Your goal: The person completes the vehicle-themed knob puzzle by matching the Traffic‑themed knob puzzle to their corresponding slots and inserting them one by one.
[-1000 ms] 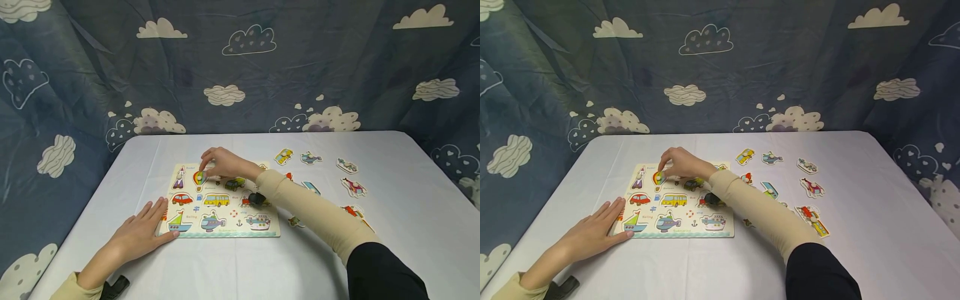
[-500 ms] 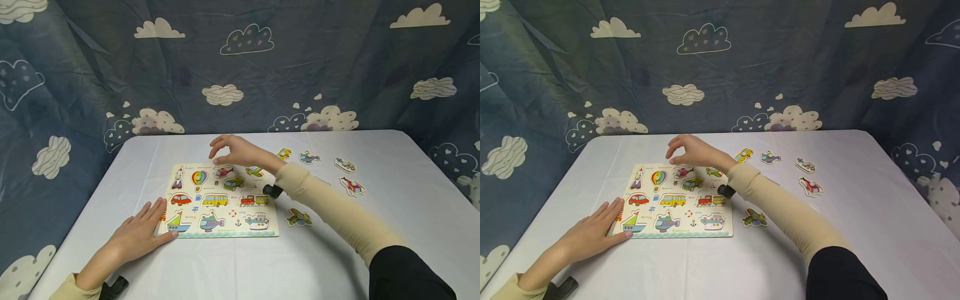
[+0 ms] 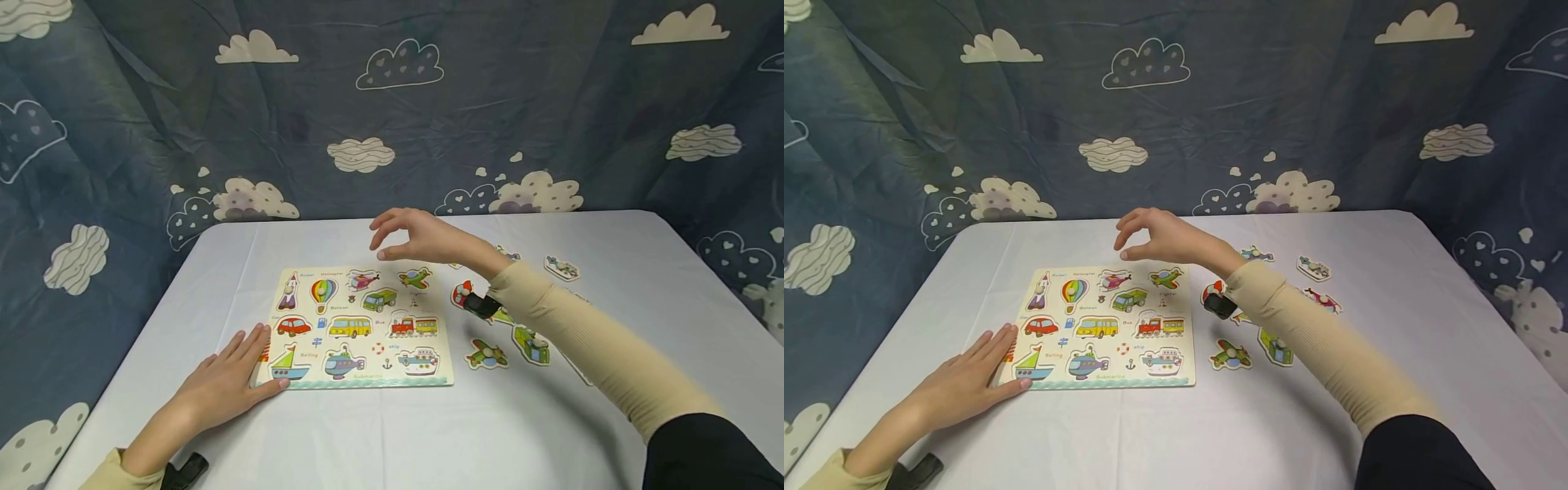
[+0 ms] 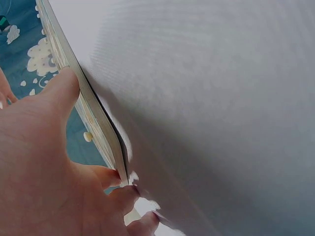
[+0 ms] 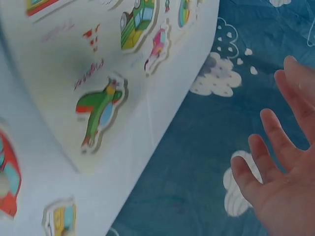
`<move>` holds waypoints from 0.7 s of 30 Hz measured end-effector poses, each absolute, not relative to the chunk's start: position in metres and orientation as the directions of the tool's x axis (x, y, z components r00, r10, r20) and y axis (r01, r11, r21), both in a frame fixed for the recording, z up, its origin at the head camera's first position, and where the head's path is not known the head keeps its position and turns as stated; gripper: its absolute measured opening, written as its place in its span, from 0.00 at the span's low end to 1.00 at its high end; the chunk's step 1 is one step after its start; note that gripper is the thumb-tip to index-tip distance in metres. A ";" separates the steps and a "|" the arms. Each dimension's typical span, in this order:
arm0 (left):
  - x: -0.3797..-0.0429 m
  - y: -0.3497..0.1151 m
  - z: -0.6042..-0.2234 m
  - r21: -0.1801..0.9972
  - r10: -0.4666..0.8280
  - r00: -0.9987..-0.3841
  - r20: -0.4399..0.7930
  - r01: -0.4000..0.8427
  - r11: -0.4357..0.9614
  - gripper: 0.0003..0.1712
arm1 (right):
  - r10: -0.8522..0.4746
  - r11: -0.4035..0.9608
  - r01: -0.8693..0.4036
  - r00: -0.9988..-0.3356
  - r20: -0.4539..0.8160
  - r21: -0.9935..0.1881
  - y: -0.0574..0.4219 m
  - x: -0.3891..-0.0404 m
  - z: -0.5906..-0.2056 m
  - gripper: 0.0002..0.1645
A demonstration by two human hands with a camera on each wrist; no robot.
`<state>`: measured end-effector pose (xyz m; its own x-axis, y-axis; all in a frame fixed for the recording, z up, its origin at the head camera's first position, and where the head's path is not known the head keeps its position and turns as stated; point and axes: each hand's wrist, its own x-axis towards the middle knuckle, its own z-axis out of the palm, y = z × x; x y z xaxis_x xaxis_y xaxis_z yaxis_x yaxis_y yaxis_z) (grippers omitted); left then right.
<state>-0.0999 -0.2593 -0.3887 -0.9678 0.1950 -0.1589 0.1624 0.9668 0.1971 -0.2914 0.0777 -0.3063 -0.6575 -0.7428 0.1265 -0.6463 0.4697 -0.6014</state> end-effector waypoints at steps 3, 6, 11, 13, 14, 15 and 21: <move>-0.100 -0.259 -0.388 0.198 0.197 -0.968 -0.158 0.165 0.966 0.62 | -0.735 0.476 -0.642 -0.665 0.129 -0.601 0.090 -0.289 -0.302 0.10; -0.100 -0.259 -0.388 0.197 0.200 -0.967 -0.156 0.168 0.966 0.62 | -0.726 0.485 -0.636 -0.676 0.129 -0.601 0.102 -0.286 -0.298 0.09; -0.099 -0.259 -0.387 0.192 0.201 -0.966 -0.161 0.169 0.967 0.62 | -0.707 0.494 -0.619 -0.695 0.133 -0.611 0.123 -0.281 -0.294 0.09; -0.099 -0.258 -0.387 0.191 0.202 -0.966 -0.163 0.170 0.967 0.61 | -0.698 0.494 -0.609 -0.704 0.135 -0.620 0.132 -0.280 -0.293 0.10; -0.099 -0.258 -0.386 0.192 0.202 -0.966 -0.164 0.170 0.967 0.61 | -0.693 0.496 -0.604 -0.708 0.136 -0.624 0.136 -0.279 -0.293 0.10; -0.099 -0.258 -0.386 0.191 0.202 -0.965 -0.166 0.169 0.967 0.61 | -0.689 0.499 -0.603 -0.712 0.138 -0.622 0.139 -0.278 -0.293 0.10; -0.099 -0.257 -0.384 0.195 0.200 -0.965 -0.173 0.165 0.967 0.61 | -0.666 0.521 -0.599 -0.731 0.150 -0.608 0.163 -0.274 -0.293 0.10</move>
<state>-0.0990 -0.2570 -0.3844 -0.9645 0.1998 -0.1726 0.1654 0.9668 0.1946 -0.2739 0.1632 -0.2928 -0.7307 -0.6661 0.1497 -0.5994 0.5210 -0.6076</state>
